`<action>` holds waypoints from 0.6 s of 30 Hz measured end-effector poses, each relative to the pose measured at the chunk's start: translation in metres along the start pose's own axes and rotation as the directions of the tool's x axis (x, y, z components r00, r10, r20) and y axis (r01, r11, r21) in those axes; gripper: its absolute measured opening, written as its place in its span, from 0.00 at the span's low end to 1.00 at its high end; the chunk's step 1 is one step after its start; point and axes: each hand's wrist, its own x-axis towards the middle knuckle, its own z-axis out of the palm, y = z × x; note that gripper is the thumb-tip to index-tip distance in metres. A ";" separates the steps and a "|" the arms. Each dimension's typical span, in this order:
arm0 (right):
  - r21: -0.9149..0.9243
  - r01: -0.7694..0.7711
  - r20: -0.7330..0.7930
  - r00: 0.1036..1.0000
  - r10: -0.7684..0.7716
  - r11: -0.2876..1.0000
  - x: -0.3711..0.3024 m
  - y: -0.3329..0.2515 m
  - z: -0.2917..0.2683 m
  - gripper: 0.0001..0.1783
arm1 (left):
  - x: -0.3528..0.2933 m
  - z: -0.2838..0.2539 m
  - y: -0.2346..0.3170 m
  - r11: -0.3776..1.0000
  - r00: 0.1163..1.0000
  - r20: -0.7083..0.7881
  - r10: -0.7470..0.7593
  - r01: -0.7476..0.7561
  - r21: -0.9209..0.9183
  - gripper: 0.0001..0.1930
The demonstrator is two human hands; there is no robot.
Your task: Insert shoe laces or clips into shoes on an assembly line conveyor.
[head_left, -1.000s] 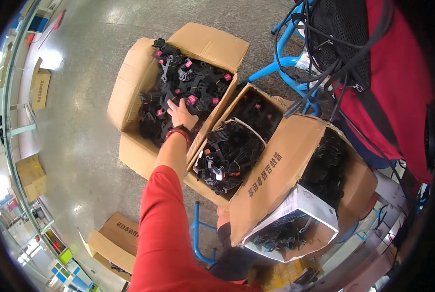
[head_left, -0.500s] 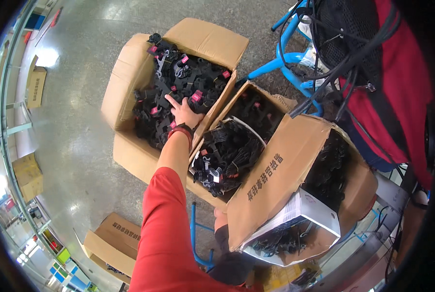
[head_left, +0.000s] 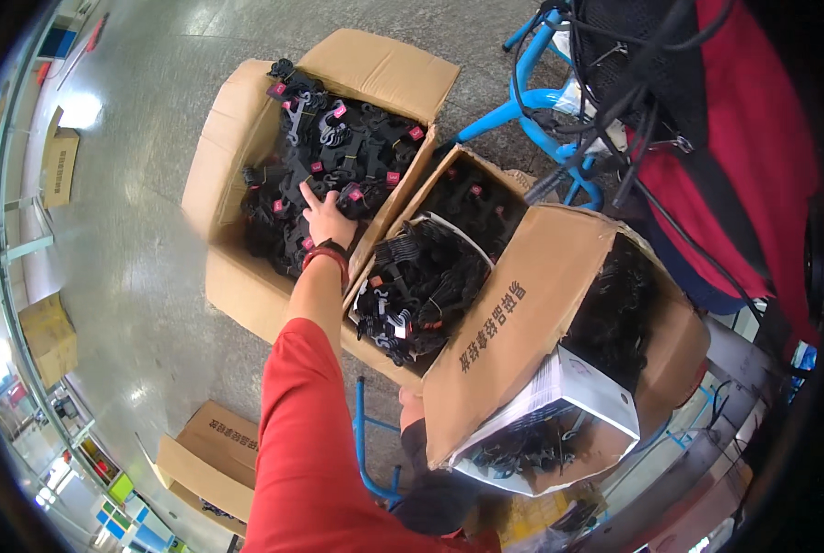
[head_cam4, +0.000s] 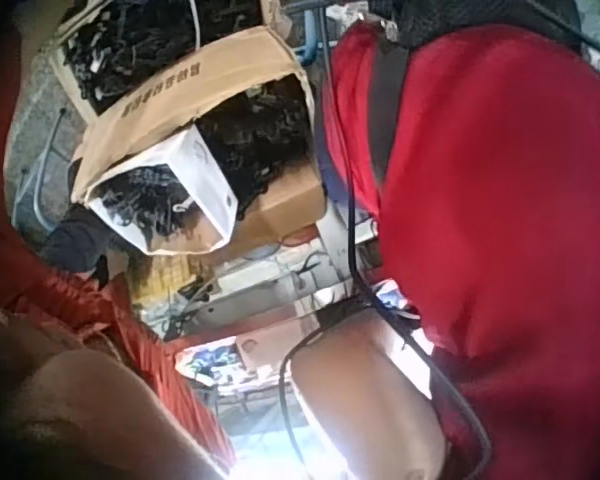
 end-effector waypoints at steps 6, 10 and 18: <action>0.020 -0.004 0.017 1.000 0.003 1.000 -0.004 0.001 -0.005 0.21 | 0.021 -0.022 -0.040 0.971 0.982 -0.140 0.125 -0.150 -0.184 0.34; 0.040 -0.014 0.025 1.000 0.013 0.999 -0.012 0.006 -0.011 0.21 | 0.035 -0.052 -0.072 0.795 0.998 -0.056 0.035 -0.061 -0.603 0.38; 0.124 -0.050 0.050 0.998 0.044 0.991 -0.034 0.038 -0.025 0.22 | -0.053 -0.207 -0.036 0.312 0.948 0.296 -0.118 0.318 -0.895 0.20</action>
